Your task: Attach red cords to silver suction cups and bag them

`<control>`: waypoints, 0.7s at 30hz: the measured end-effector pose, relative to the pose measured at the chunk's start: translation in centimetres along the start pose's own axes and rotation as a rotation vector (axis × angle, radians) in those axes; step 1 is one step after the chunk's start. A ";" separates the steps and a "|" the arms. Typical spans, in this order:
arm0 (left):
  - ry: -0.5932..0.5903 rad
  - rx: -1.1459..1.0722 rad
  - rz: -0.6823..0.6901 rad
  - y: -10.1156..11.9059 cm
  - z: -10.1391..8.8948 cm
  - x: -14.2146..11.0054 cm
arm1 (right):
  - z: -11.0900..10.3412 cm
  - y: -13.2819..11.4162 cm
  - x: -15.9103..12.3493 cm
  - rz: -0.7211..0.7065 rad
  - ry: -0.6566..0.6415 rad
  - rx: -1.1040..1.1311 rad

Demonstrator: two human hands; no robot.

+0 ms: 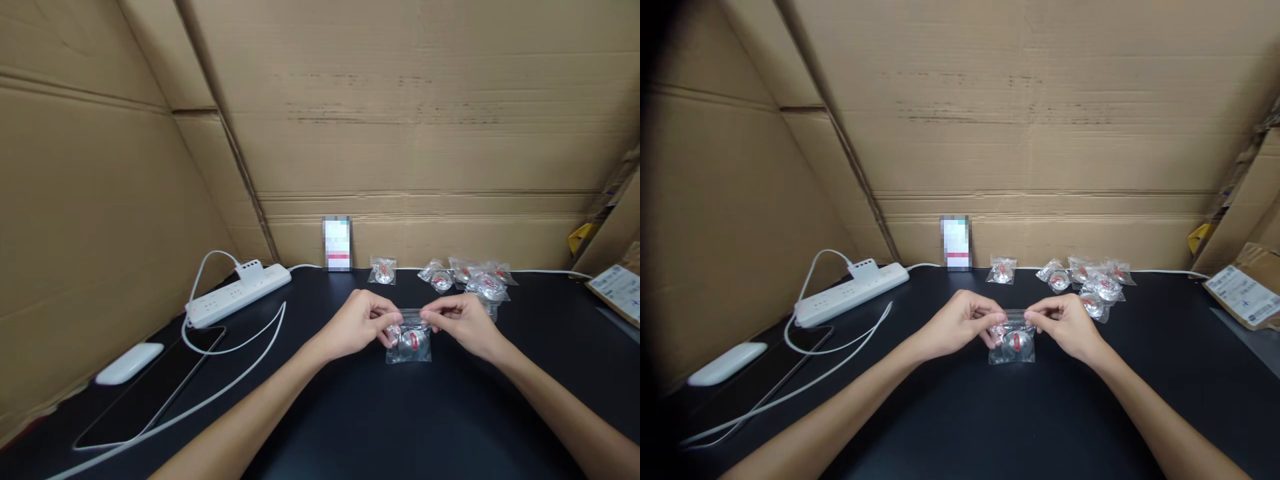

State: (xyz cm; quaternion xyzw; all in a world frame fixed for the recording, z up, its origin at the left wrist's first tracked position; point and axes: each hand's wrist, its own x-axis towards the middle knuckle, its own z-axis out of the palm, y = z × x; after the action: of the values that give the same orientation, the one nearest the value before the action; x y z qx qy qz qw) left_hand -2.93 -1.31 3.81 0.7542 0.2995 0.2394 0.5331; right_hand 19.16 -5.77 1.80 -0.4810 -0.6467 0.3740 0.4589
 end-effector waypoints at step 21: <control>-0.004 -0.018 0.034 -2.9 -0.6 1.2 | 0.4 1.8 0.2 -0.007 0.086 0.068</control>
State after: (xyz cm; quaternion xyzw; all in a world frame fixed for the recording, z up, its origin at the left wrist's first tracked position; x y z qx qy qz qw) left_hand -3.11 0.68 1.35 0.7548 0.2833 0.2497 0.5363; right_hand 19.28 -5.08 0.06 -0.4786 -0.6148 0.3732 0.5036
